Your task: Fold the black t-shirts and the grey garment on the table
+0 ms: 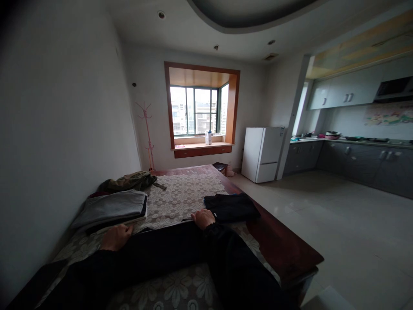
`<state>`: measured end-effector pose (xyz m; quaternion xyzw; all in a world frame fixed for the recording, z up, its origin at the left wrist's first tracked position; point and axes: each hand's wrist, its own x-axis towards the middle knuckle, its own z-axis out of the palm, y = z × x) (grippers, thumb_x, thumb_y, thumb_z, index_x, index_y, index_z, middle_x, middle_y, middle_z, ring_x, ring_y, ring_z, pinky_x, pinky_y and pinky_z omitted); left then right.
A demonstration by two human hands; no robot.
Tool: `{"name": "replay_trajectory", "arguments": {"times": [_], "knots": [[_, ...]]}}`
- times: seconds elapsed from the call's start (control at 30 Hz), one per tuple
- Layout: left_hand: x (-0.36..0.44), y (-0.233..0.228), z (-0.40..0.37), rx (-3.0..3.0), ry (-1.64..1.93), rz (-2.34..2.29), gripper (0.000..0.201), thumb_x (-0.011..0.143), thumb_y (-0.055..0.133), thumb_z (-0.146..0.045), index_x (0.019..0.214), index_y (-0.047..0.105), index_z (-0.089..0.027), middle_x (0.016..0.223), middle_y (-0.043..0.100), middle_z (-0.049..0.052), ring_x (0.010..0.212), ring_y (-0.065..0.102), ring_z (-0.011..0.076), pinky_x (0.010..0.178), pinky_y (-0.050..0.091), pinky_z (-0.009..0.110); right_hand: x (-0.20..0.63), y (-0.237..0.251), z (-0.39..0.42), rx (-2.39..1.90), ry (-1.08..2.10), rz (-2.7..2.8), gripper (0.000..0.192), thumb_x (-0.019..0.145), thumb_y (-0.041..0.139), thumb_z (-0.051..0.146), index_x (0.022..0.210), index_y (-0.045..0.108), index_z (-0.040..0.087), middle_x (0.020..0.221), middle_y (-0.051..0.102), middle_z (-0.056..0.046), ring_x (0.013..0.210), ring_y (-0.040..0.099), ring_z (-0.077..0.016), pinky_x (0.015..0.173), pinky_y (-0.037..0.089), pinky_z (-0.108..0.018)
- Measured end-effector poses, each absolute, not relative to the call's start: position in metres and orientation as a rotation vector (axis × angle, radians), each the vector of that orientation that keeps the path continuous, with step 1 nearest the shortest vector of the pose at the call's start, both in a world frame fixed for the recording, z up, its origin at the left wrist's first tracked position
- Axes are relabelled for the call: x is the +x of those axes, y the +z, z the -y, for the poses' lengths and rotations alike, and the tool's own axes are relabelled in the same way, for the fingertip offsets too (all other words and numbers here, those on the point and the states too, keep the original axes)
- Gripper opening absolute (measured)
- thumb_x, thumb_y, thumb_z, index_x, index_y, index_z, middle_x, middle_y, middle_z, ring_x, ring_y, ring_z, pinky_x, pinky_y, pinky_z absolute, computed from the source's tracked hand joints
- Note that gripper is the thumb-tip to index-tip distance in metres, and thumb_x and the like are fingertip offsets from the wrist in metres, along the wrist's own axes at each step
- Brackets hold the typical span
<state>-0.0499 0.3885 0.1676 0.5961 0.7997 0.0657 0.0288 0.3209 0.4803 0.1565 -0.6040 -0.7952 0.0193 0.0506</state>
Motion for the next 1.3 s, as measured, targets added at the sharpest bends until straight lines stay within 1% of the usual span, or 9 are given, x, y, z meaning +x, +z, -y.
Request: {"name": "replay_trajectory", "arguments": {"times": [0.3,0.5,0.67,0.8,0.87,0.97,1.07,1.2,1.3], "knots": [[-0.052,0.163,-0.39,1.807,0.193,-2.481,0.06,0.097,0.03,-0.053,0.093,0.082,-0.023,0.104,0.08,0.017,0.104,0.073,0.0361,0.086,0.051,0.043,0.322,0.148,-0.476,-1.823,-0.003,2.394,0.059,0.109,0.029,0.045,0.103,0.08,0.016,0.114,0.076,-0.02,0.107,0.072,-0.0292,0.094,0.047,-0.036],[-0.052,0.161,-0.391,1.833,0.177,-2.475,0.06,0.098,0.029,-0.052,0.093,0.082,-0.024,0.102,0.08,0.016,0.104,0.073,0.0372,0.085,0.051,0.043,0.322,0.148,-0.476,-1.799,0.008,2.408,0.056,0.107,0.033,0.047,0.101,0.079,0.017,0.11,0.077,-0.018,0.106,0.072,-0.0296,0.092,0.047,-0.036],[-0.047,0.162,-0.386,1.888,0.16,-2.461,0.055,0.1,0.03,-0.05,0.095,0.078,-0.023,0.103,0.079,0.016,0.104,0.072,0.036,0.088,0.05,0.044,0.323,0.152,-0.473,-1.74,0.03,2.473,0.05,0.102,0.043,0.055,0.104,0.078,0.019,0.107,0.078,-0.015,0.107,0.071,-0.0293,0.093,0.046,-0.036],[-0.038,0.162,-0.376,1.933,0.158,-2.446,0.049,0.101,0.032,-0.047,0.095,0.074,-0.022,0.102,0.078,0.014,0.102,0.072,0.0317,0.088,0.05,0.041,0.324,0.155,-0.47,-1.713,0.02,2.489,0.053,0.1,0.044,0.061,0.105,0.076,0.018,0.106,0.078,-0.016,0.106,0.072,-0.0292,0.092,0.046,-0.035],[-0.033,0.159,-0.368,2.001,0.211,-2.436,0.045,0.101,0.033,-0.045,0.1,0.072,-0.022,0.11,0.077,0.012,0.108,0.069,0.0293,0.093,0.048,0.04,0.324,0.155,-0.469,-1.705,0.02,2.489,0.056,0.099,0.044,0.063,0.105,0.076,0.018,0.105,0.078,-0.016,0.105,0.072,-0.0297,0.092,0.046,-0.035],[-0.029,0.146,-0.358,2.175,0.389,-2.416,0.043,0.1,0.036,-0.041,0.12,0.069,-0.022,0.134,0.07,0.012,0.129,0.059,0.0278,0.111,0.039,0.043,0.324,0.154,-0.469,-1.695,0.021,2.485,0.058,0.098,0.044,0.065,0.105,0.075,0.017,0.106,0.078,-0.017,0.106,0.072,-0.0309,0.091,0.047,-0.036],[-0.03,0.131,-0.35,2.265,0.42,-2.391,0.052,0.099,0.037,-0.04,0.141,0.059,-0.021,0.156,0.054,0.011,0.148,0.041,0.0292,0.122,0.026,0.051,0.324,0.153,-0.47,-1.692,0.028,2.483,0.057,0.098,0.045,0.066,0.104,0.075,0.018,0.106,0.078,-0.016,0.106,0.072,-0.0309,0.09,0.047,-0.036],[-0.037,0.116,-0.343,2.298,0.252,-2.324,0.061,0.098,0.036,-0.046,0.152,0.05,-0.022,0.166,0.037,0.008,0.156,0.027,0.0316,0.124,0.021,0.057,0.325,0.15,-0.472,-1.687,0.038,2.478,0.056,0.098,0.046,0.066,0.104,0.074,0.018,0.106,0.078,-0.015,0.104,0.072,-0.0298,0.091,0.046,-0.035],[-0.043,0.116,-0.339,2.299,0.145,-2.262,0.059,0.099,0.036,-0.045,0.152,0.05,-0.025,0.167,0.033,0.007,0.156,0.026,0.032,0.125,0.02,0.058,0.326,0.15,-0.474,-1.667,0.043,2.477,0.053,0.099,0.047,0.063,0.104,0.073,0.018,0.105,0.077,-0.014,0.104,0.071,-0.029,0.093,0.045,-0.036]]}}
